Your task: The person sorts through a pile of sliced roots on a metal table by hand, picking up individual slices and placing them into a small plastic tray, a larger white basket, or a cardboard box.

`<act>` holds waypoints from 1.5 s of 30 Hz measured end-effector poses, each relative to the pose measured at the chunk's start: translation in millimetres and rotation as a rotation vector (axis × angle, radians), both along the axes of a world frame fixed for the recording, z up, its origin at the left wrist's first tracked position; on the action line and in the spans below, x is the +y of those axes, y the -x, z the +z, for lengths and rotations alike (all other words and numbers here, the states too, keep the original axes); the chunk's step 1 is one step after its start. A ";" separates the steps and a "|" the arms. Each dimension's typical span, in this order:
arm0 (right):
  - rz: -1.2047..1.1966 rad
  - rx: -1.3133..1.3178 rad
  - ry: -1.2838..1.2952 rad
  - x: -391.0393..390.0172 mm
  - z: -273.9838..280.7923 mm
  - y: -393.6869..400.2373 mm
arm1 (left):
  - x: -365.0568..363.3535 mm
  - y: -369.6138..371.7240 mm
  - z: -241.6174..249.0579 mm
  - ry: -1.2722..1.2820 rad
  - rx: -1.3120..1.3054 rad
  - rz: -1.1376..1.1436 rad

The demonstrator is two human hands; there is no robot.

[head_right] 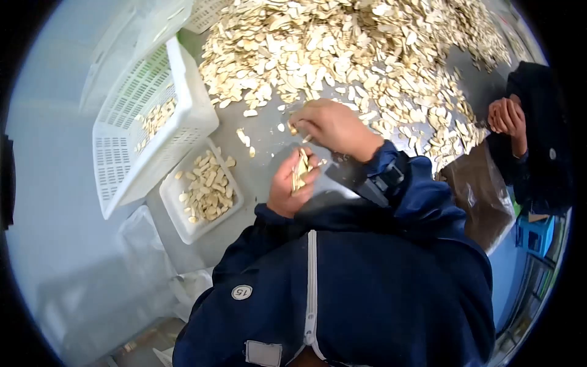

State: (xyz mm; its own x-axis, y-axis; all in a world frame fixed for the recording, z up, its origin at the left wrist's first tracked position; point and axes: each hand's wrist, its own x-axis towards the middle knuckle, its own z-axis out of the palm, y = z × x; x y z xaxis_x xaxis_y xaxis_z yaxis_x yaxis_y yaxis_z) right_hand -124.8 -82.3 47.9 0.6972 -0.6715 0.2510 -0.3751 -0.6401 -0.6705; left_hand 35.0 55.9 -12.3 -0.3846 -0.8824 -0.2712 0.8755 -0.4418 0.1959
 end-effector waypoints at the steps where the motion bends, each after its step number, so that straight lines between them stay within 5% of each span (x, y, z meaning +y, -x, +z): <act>1: 0.065 0.017 0.058 3.1 -3.3 -12.5 | 11.5 -1.8 3.1 -0.030 -0.005 0.000; 7: 0.393 -0.025 0.217 33.1 -29.3 -104.9 | 69.6 -32.8 14.4 0.059 -0.179 0.004; 18: 0.076 0.141 0.581 6.3 -52.2 -121.6 | 76.5 -23.3 4.7 0.020 -0.109 0.034; 26: 0.011 0.200 0.333 5.4 -20.5 2.4 | 51.3 -20.8 1.3 -0.045 0.085 0.034; 30: -0.346 0.104 0.097 19.9 -5.8 60.0 | 20.9 -8.1 -1.7 0.008 0.113 -0.010; 40: -0.200 0.237 0.281 88.0 -15.2 149.2 | -1.1 -0.7 -10.8 0.040 0.211 -0.034; 45: -0.750 0.352 0.391 81.2 -22.9 204.9 | -1.9 1.3 -6.5 0.017 0.165 -0.014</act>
State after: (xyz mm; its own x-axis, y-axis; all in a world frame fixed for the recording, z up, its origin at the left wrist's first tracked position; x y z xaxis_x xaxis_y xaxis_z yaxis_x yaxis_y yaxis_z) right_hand -329.7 -1.1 25.1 0.1922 -0.8909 0.4115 -0.9256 -0.3038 -0.2255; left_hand 33.7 53.9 -18.8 -0.4349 -0.8805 -0.1886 0.8902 -0.4519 0.0572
